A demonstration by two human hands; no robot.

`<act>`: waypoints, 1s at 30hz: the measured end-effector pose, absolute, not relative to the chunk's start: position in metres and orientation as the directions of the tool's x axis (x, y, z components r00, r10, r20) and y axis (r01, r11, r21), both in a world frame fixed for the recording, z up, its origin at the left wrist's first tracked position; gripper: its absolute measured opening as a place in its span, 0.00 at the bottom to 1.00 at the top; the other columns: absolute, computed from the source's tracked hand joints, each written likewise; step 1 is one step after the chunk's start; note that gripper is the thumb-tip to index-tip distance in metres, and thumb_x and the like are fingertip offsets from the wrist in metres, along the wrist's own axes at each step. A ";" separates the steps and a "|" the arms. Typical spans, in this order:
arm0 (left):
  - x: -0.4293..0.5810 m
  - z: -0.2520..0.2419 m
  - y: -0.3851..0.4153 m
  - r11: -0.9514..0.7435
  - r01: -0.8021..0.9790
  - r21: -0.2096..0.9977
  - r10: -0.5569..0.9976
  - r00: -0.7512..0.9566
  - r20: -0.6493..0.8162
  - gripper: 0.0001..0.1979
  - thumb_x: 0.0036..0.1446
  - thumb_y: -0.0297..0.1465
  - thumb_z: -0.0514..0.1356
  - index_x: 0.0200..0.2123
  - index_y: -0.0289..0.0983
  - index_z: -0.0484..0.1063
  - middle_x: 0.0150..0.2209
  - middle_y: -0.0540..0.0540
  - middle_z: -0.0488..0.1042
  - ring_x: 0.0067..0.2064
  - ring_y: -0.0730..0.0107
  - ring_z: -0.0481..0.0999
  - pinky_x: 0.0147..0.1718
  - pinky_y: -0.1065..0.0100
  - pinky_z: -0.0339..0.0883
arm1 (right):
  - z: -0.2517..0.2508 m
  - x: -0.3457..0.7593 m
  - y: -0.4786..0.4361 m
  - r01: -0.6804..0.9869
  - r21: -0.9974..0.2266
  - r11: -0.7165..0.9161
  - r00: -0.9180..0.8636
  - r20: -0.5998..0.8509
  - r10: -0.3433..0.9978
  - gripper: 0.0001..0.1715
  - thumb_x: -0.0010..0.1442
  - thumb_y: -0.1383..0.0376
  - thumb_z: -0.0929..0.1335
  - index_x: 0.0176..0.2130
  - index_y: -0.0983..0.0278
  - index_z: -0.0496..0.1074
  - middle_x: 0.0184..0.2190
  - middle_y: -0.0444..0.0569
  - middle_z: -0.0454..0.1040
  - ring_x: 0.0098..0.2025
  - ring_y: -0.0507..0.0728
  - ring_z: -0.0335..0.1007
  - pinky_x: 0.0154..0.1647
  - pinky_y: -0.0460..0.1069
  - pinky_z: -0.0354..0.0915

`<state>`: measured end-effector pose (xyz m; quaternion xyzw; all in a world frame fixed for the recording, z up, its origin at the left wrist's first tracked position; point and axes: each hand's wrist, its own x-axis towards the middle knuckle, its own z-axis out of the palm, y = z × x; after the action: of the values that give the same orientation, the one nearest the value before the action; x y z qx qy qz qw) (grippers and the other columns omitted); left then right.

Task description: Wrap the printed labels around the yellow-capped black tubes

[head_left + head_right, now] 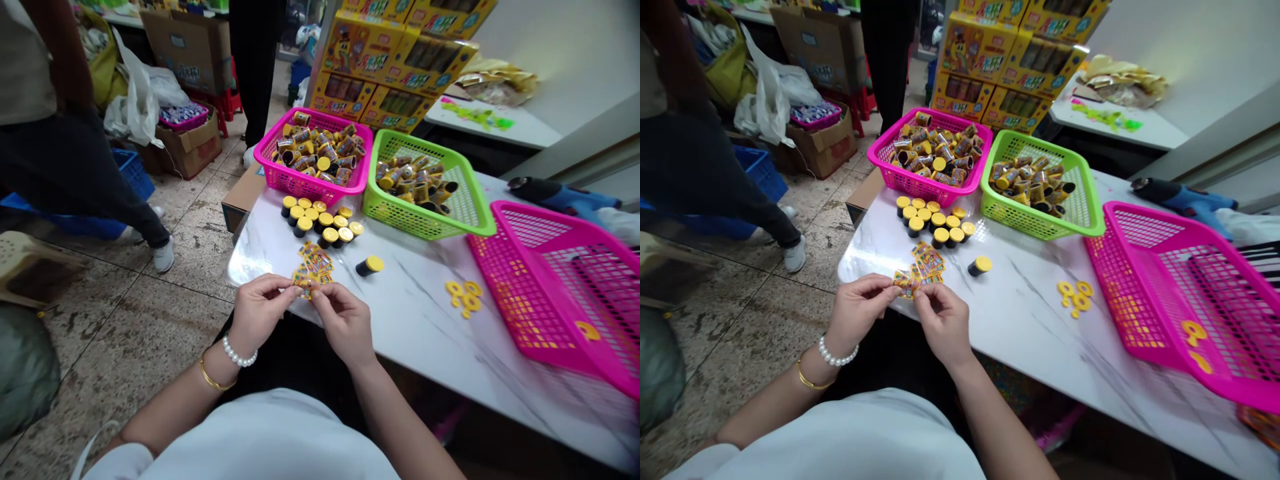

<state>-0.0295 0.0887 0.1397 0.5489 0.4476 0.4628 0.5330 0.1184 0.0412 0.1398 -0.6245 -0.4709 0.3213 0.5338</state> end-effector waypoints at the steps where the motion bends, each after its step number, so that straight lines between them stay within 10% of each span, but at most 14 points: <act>1: -0.030 0.141 0.089 -0.010 0.008 1.000 0.982 0.189 0.008 0.06 0.52 0.34 0.68 0.29 0.37 0.81 0.25 0.49 0.76 0.23 0.77 0.67 0.22 0.73 0.62 | 0.140 0.119 0.042 0.234 -0.972 0.012 0.362 0.098 0.927 0.15 0.59 0.56 0.70 0.28 0.64 0.73 0.23 0.45 0.73 0.25 0.52 0.65 0.29 0.47 0.65; 9: -0.028 0.137 0.092 -0.107 0.026 0.994 0.981 0.163 0.102 0.06 0.52 0.34 0.67 0.29 0.37 0.83 0.25 0.48 0.73 0.29 0.73 0.70 0.29 0.71 0.65 | 0.140 0.120 0.048 0.206 -0.979 -0.004 0.275 0.054 0.960 0.14 0.58 0.56 0.71 0.29 0.64 0.76 0.24 0.45 0.74 0.25 0.51 0.65 0.28 0.47 0.63; 25: -0.037 0.153 0.099 0.451 -0.116 0.885 0.844 0.378 -0.381 0.19 0.42 0.42 0.72 0.29 0.31 0.77 0.21 0.50 0.73 0.13 0.83 0.61 0.12 0.77 0.48 | 0.137 0.117 0.041 0.518 -0.835 0.186 0.209 0.335 0.919 0.12 0.64 0.64 0.68 0.29 0.63 0.74 0.24 0.44 0.74 0.24 0.51 0.66 0.27 0.46 0.62; 30: -0.040 0.155 0.099 0.491 -0.159 0.857 0.822 0.409 -0.395 0.17 0.43 0.39 0.72 0.26 0.31 0.74 0.20 0.51 0.72 0.13 0.86 0.58 0.11 0.79 0.44 | 0.156 0.181 0.049 0.879 -0.466 0.099 0.240 0.613 0.752 0.17 0.60 0.57 0.72 0.46 0.63 0.76 0.48 0.58 0.75 0.47 0.64 0.71 0.45 0.57 0.69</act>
<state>-0.0396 0.0990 0.1546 0.3832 0.4331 0.3285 0.7468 0.1808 0.0493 0.1564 -0.6668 -0.6119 -0.0758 0.4187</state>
